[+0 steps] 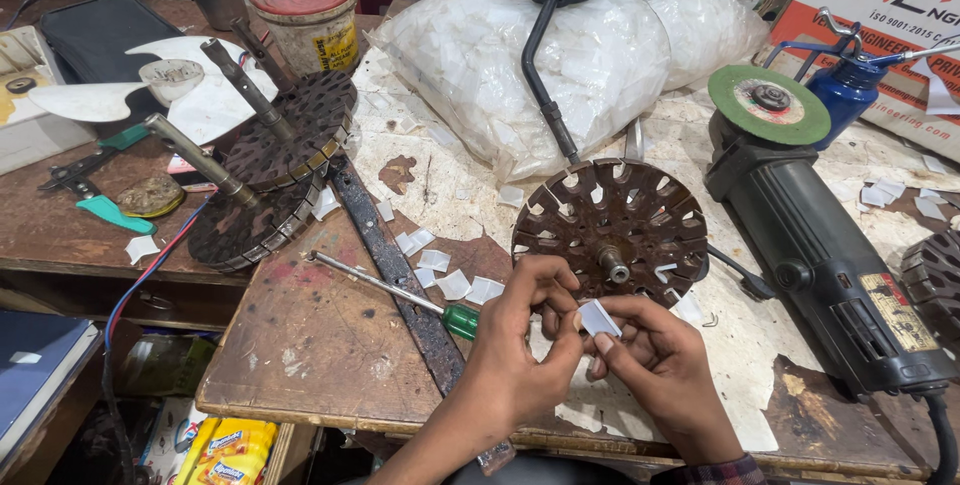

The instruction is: The person assembles small white plastic fan blades onto a circular metal rotor. They pick up each blade, align it with a slot on the rotor, and press it into place. The person uses a screwdriver to adjust the central hub and occasionally rotates the rotor to access different slots.

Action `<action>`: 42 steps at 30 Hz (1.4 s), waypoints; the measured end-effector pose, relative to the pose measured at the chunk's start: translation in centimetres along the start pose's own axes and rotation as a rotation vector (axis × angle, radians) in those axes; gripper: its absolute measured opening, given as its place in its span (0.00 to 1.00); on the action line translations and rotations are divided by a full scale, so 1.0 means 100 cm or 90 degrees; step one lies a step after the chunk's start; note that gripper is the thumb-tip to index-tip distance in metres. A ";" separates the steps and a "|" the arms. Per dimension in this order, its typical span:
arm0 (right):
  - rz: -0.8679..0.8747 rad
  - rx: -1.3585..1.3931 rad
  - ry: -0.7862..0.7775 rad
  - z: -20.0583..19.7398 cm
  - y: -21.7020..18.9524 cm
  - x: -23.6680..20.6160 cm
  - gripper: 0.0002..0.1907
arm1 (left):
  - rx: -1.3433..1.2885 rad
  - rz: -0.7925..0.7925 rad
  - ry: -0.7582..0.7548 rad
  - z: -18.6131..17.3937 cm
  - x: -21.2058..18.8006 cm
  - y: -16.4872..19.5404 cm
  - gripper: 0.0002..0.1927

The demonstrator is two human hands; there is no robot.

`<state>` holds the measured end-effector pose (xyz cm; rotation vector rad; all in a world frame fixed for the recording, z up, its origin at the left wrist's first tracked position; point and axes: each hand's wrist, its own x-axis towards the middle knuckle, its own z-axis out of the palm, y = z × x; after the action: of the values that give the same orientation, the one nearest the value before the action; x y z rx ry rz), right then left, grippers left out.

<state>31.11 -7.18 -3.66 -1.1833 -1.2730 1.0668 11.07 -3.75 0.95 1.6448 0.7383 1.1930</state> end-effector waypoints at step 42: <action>-0.006 0.081 0.067 0.006 -0.012 0.008 0.12 | -0.044 -0.105 0.046 0.007 0.006 0.004 0.09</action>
<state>30.52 -6.46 -2.44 -1.1216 -1.1124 1.0495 11.89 -3.66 1.47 1.4615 0.8512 1.1516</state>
